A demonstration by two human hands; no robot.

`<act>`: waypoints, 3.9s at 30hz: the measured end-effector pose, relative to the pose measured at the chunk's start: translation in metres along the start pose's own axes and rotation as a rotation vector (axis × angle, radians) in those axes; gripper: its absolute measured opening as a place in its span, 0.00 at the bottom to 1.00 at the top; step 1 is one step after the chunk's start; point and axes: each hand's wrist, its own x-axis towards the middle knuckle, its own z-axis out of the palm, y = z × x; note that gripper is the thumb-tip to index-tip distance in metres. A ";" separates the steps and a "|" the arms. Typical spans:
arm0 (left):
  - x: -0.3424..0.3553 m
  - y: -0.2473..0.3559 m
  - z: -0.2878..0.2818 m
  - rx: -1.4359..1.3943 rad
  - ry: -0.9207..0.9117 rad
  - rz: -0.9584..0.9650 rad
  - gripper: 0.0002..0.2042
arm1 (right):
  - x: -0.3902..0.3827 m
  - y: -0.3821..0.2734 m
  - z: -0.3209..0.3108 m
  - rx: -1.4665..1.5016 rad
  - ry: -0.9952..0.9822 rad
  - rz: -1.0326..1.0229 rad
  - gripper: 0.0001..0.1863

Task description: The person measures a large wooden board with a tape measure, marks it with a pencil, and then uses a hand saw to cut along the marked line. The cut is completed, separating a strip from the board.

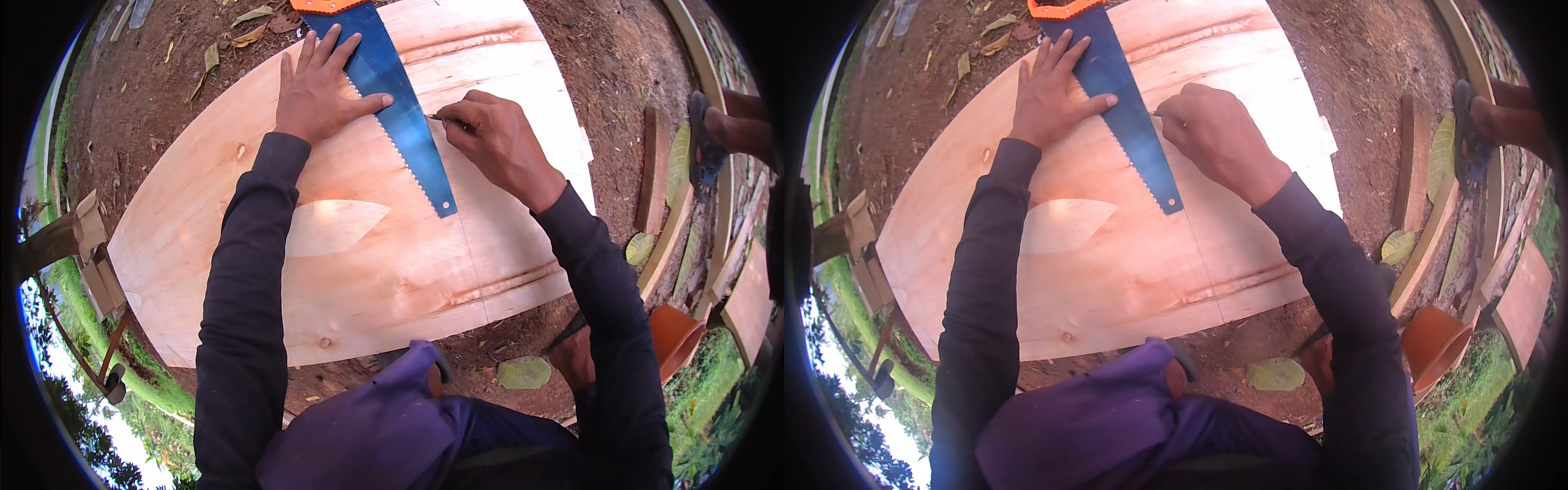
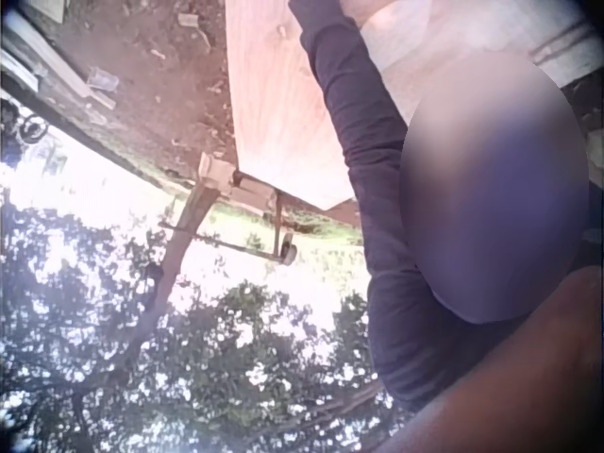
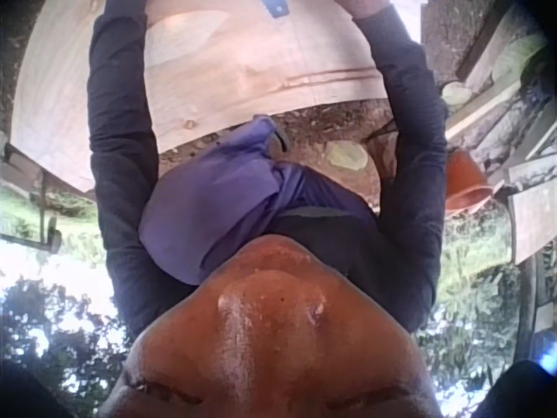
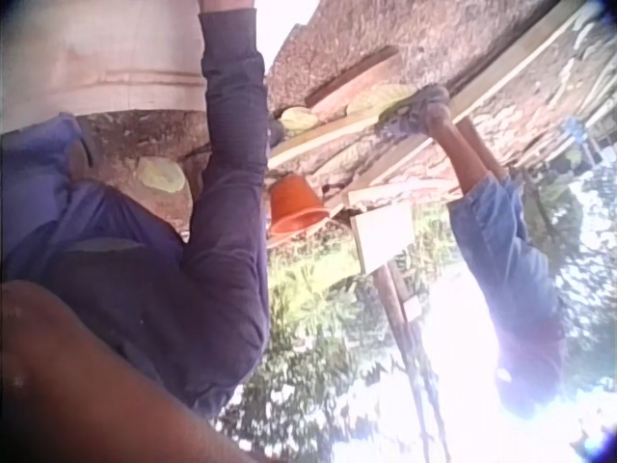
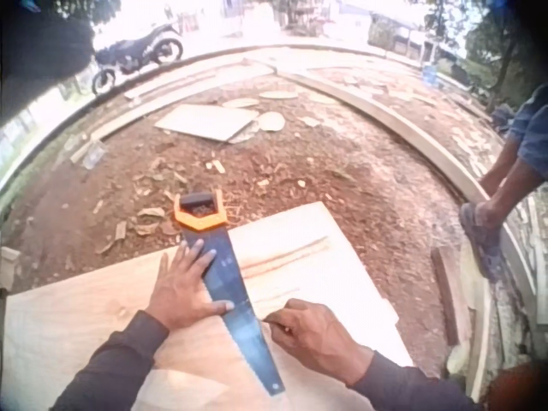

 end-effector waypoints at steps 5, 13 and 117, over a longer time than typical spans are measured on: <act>0.002 -0.001 0.003 -0.002 0.010 0.013 0.50 | -0.017 -0.006 -0.005 0.039 -0.003 0.028 0.06; 0.001 -0.004 0.005 0.003 0.013 0.020 0.51 | 0.012 0.000 0.003 -0.016 0.091 -0.055 0.10; 0.091 -0.106 0.021 -0.194 0.225 -0.137 0.31 | -0.412 0.011 -0.272 0.822 2.121 0.618 0.25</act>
